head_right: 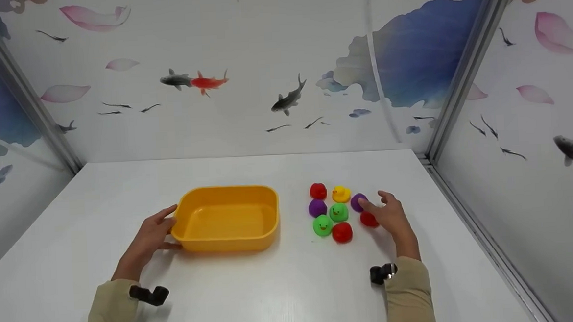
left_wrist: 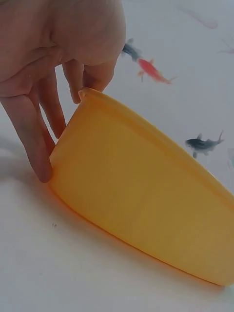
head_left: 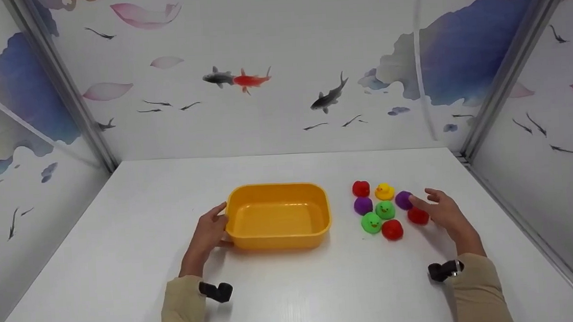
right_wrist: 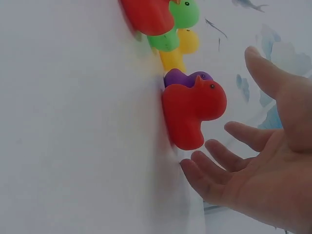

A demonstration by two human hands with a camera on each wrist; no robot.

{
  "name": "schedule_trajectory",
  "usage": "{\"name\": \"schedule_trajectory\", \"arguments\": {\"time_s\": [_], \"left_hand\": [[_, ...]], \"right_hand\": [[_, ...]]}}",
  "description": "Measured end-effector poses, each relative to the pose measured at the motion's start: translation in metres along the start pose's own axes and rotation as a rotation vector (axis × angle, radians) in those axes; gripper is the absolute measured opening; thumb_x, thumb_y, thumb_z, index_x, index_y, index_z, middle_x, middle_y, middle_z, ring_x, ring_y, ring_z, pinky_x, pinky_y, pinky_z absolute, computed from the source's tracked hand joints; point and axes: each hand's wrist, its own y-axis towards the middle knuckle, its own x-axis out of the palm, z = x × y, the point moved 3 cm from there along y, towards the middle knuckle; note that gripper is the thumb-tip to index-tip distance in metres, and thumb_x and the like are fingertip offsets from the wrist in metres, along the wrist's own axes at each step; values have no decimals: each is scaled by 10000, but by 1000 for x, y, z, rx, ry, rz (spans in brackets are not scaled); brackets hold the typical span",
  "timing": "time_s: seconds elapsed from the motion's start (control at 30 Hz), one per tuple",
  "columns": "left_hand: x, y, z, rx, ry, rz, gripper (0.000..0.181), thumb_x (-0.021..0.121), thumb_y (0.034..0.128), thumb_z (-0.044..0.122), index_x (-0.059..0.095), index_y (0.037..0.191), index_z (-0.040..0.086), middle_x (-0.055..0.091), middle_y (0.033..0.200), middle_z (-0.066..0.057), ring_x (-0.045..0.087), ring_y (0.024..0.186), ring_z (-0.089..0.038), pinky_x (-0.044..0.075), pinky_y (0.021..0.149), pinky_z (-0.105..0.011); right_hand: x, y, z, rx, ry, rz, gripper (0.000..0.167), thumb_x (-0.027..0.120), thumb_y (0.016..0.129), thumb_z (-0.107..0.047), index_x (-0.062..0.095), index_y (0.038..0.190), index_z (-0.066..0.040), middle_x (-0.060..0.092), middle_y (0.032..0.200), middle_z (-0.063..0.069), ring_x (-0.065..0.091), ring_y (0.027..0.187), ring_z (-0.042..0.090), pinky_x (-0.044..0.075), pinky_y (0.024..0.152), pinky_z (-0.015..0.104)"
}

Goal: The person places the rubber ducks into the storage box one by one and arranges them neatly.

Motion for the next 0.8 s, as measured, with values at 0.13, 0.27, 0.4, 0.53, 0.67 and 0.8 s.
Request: {"name": "schedule_trajectory", "arguments": {"time_s": [0.13, 0.27, 0.4, 0.53, 0.67, 0.8], "left_hand": [[-2, -1, -1, 22, -10, -3, 533, 410, 1064, 195, 302, 1585, 175, 508, 1481, -198, 620, 1170, -313, 633, 816, -388], [-2, -2, -3, 20, -7, -15, 535, 405, 1064, 195, 295, 1588, 181, 504, 1483, -200, 621, 1160, -312, 634, 812, -383], [-1, -4, -6, 9, -2, -17, 538, 403, 1060, 189, 297, 1588, 182, 525, 1451, -206, 622, 1151, -306, 635, 803, -387], [-1, -5, -7, 3, -4, -16, 531, 406, 1063, 198, 308, 1584, 188, 540, 1433, -200, 627, 1143, -294, 635, 805, -386], [-2, -4, -6, 17, -9, -20, 526, 404, 1068, 207, 306, 1584, 188, 531, 1436, -206, 639, 1124, -298, 633, 815, -388], [-3, -2, -5, 6, -10, -19, 529, 410, 1064, 210, 310, 1583, 203, 535, 1429, -197, 650, 1089, -284, 634, 811, -380]], "right_hand": [[1, 1, 5, 31, 20, -22, 1093, 636, 859, -673, 130, 1597, -47, 122, 1639, 296, 258, 1464, 474, 286, 1220, 585], [2, -1, 11, 53, 20, -47, 1078, 673, 848, -645, 182, 1579, -24, 156, 1629, 293, 291, 1445, 464, 293, 1223, 572], [5, -4, 17, 64, 14, -55, 1030, 685, 863, -606, 225, 1556, 1, 220, 1604, 288, 321, 1420, 456, 307, 1216, 565], [6, -7, 21, 90, 5, -40, 990, 692, 861, -602, 283, 1528, 4, 308, 1552, 284, 352, 1376, 452, 335, 1190, 575], [3, -7, 19, 95, -11, -14, 940, 690, 861, -604, 361, 1495, 8, 390, 1481, 272, 366, 1324, 440, 370, 1151, 582], [0, -7, 16, 109, -22, -13, 926, 704, 852, -600, 403, 1482, 7, 421, 1453, 268, 377, 1298, 432, 392, 1126, 575]]}}
